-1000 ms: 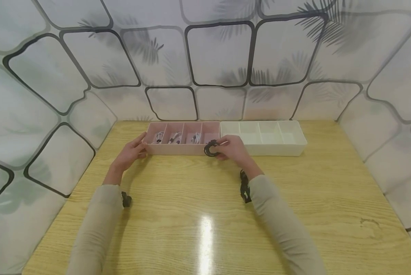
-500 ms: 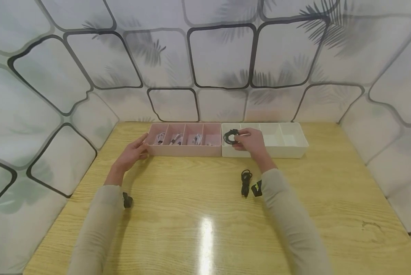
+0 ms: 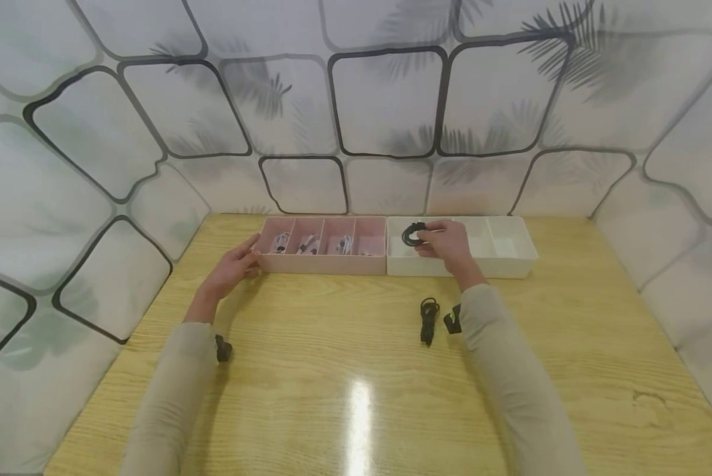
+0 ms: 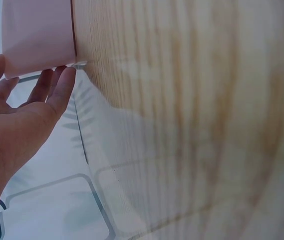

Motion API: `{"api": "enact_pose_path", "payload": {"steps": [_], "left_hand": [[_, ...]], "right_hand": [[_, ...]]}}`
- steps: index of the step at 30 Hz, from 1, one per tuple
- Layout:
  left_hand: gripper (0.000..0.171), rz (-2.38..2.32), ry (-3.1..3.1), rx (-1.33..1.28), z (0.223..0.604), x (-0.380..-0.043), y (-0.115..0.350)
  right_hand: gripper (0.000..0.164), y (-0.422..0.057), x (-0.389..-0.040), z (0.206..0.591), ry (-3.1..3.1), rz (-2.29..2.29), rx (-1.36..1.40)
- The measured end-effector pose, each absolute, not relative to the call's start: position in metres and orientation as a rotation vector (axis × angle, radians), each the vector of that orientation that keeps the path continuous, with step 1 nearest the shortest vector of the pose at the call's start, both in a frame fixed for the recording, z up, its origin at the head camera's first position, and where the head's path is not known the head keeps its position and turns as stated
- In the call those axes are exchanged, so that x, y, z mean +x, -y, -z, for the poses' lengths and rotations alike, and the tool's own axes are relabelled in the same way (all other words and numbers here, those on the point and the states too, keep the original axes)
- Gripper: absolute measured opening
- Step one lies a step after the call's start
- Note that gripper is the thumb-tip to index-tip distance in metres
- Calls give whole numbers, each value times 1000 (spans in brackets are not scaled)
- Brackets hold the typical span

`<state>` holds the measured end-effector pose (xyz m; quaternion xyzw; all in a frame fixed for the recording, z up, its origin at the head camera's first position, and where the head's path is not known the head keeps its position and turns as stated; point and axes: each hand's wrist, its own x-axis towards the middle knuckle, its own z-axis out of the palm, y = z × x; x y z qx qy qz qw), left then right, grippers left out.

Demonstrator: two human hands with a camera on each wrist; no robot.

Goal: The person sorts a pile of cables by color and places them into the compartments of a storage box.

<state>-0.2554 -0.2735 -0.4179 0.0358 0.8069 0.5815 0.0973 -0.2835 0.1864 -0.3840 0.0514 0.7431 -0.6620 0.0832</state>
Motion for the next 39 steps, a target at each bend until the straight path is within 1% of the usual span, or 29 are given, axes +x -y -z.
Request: {"api": "enact_pose_path", "payload": {"steps": [5, 14, 25, 39], "left_hand": [[56, -1706, -2418, 147, 416, -251, 273], [55, -1688, -2397, 68, 419, -256, 271], [56, -1684, -2399, 66, 419, -257, 272], [56, -1697, -2389, 57, 417, -256, 272]], "right_hand": [[48, -189, -285, 384, -2250, 1942, 161], [44, -193, -285, 384, -2369, 1856, 120], [38, -193, -285, 384, -2347, 1904, 160], [41, -188, -287, 376, -2316, 1979, 145]]}}
